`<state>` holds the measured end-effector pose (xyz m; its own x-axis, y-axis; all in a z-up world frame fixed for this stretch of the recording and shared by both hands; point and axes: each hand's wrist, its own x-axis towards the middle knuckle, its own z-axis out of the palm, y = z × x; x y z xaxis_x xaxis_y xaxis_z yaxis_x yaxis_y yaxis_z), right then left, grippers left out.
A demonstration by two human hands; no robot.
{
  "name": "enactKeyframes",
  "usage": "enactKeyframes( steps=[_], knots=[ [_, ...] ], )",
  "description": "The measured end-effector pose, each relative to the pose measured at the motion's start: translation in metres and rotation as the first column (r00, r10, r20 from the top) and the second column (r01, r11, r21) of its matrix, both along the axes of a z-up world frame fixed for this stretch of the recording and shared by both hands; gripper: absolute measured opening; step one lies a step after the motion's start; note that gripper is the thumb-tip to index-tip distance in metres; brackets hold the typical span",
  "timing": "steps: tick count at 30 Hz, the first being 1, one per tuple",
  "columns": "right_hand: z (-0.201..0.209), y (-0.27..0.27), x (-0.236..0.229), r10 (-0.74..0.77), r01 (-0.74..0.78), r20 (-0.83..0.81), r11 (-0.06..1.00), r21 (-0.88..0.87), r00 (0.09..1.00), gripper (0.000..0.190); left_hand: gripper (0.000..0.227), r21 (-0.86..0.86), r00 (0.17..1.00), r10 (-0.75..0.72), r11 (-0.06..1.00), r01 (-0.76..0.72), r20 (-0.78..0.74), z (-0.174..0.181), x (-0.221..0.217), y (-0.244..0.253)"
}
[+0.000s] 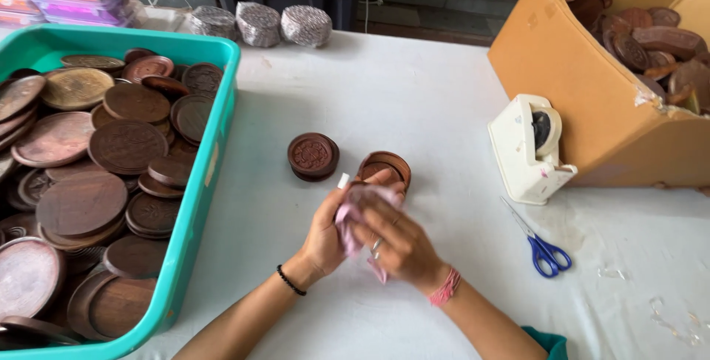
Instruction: Clean and sort wooden coasters and their holders on a table.
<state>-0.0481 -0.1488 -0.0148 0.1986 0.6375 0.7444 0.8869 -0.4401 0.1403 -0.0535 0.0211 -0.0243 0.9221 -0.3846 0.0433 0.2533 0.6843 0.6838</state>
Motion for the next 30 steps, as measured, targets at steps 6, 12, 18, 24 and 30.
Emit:
enactKeyframes(
  steps=[6,12,18,24,30],
  knots=[
    [-0.004,-0.066,0.056,-0.332,0.365,-0.206,0.919,0.151,0.921,0.035,0.053,0.333,0.898,0.276,0.858,-0.391,0.343,0.004,0.004,0.007],
    [-0.045,-0.111,0.105,-0.459,0.537,-0.600,0.842,-0.058,0.655,0.028,0.043,0.685,0.829,0.293,0.468,-0.559,0.476,0.036,0.038,-0.001],
    [-0.035,-0.099,0.095,-0.474,0.488,-0.563,0.862,-0.139,0.677,0.030,0.043,0.779,0.815,0.206,0.241,-0.579,0.542,0.029,0.082,-0.026],
    [-0.033,-0.099,0.095,-0.458,0.482,-0.569,0.868,-0.121,0.683,0.029,0.022,0.556,0.553,0.061,-0.026,-0.831,0.831,-0.008,0.100,-0.029],
    [-0.032,-0.097,0.093,-0.478,0.487,-0.551,0.862,-0.143,0.684,0.028,0.017,0.637,0.635,0.063,-0.028,-0.770,0.770,0.024,0.069,-0.017]
  ],
)
